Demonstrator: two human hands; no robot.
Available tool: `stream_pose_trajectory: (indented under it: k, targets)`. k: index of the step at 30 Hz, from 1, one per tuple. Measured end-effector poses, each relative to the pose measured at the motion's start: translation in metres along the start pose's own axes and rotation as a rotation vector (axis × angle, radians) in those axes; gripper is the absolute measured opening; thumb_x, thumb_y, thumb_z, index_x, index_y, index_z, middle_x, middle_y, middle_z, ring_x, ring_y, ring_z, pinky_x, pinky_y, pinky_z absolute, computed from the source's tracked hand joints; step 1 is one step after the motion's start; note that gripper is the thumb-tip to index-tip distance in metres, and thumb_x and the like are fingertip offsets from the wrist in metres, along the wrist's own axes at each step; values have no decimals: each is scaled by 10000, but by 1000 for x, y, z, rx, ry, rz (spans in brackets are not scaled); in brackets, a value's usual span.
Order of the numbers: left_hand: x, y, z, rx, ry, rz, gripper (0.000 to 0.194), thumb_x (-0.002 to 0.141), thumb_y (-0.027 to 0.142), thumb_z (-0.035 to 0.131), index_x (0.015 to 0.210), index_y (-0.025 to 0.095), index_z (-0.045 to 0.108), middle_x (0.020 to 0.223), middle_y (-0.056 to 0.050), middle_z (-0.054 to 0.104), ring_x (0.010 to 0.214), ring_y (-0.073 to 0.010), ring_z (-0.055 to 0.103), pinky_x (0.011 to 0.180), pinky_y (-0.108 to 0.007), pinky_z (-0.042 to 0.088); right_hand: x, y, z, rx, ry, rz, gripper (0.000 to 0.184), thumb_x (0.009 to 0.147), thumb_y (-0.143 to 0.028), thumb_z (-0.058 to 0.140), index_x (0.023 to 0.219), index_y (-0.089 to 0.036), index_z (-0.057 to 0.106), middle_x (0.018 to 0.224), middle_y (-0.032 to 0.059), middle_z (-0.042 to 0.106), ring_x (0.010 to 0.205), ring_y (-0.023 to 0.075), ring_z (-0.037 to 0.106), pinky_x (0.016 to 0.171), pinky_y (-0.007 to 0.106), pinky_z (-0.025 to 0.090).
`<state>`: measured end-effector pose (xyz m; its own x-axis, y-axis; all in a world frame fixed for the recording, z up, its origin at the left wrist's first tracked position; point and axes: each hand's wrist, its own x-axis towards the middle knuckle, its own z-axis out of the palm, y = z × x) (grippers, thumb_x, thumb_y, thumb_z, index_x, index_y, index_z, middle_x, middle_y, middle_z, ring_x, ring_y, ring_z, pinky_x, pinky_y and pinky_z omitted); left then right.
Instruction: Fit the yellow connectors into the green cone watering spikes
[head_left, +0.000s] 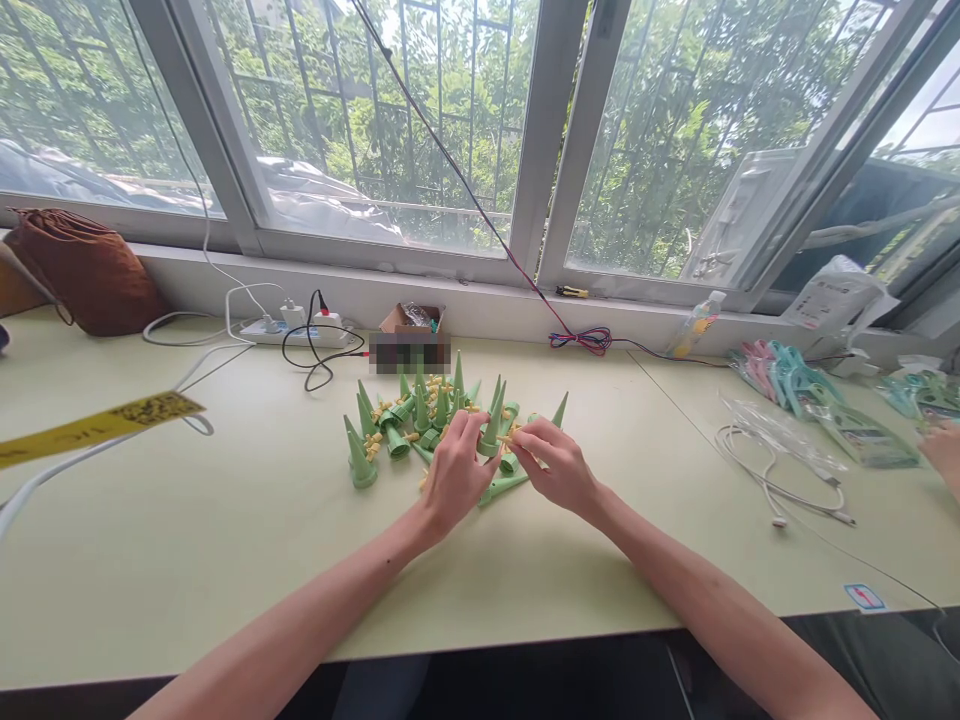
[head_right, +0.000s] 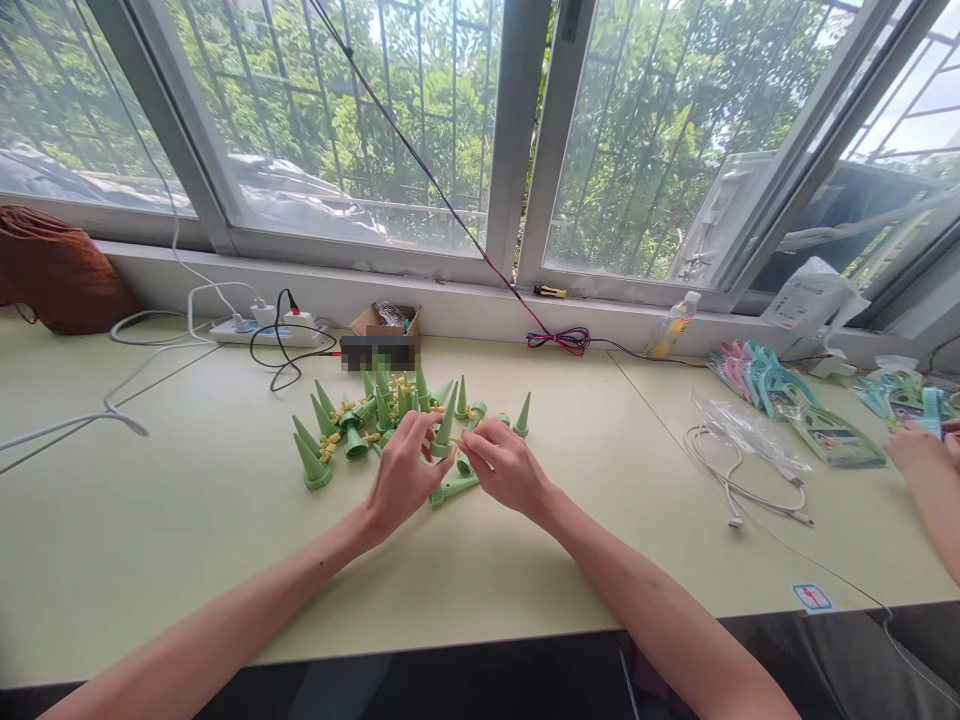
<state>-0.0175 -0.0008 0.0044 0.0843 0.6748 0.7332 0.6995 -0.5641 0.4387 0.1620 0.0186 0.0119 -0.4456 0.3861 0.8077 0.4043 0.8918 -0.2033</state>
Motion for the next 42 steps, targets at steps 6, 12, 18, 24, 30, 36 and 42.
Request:
stream_pose_trajectory:
  k: [6,12,18,24,30,36,42]
  targets:
    - [-1,-1,-2,88,-12,57,254,820,150,598,1038,224,489,853,1,492,651,-136,521,590,-255,466,-2,-2,1,-7,-12,-2,151,983,-160,465,935,-216,597,832,67,599,744,170,552,662,295,486]
    - [-3,-2,0,126,-16,84,198,823,137,578,973,218,477,839,9,462,576,-112,457,548,-244,432,-4,-3,5,7,-7,-5,150,989,-169,460,971,-205,604,839,70,599,752,171,543,672,294,489]
    - [-3,-4,1,49,-30,54,234,846,162,603,1047,207,492,878,1,474,611,-105,486,587,-250,489,-3,0,6,9,27,1,130,989,-164,475,945,-199,592,815,59,591,738,164,540,662,287,487]
    - [2,6,-2,-195,-89,-34,404,866,308,649,1230,223,496,1024,-58,523,873,-161,595,568,-210,559,1,10,-1,23,98,20,117,972,-132,503,959,-204,594,839,60,596,758,162,562,660,280,502]
    - [5,11,-5,-350,-110,-114,310,938,308,557,1235,222,528,1071,-72,605,822,-139,649,634,-249,602,2,15,-10,39,134,61,128,958,-142,550,1047,-216,604,889,59,636,744,150,590,657,274,515]
    - [3,6,-2,-414,-156,-140,260,938,300,561,1187,225,565,1060,-63,581,843,-142,639,669,-266,599,1,19,-10,47,117,25,275,962,-130,545,1204,-247,603,922,60,656,797,158,625,689,282,536]
    - [3,4,-1,-403,-155,-125,237,943,267,549,1175,230,581,1040,-52,567,838,-134,624,723,-283,596,1,18,-9,70,95,5,285,977,-132,511,1210,-250,624,932,73,665,827,170,636,700,300,555]
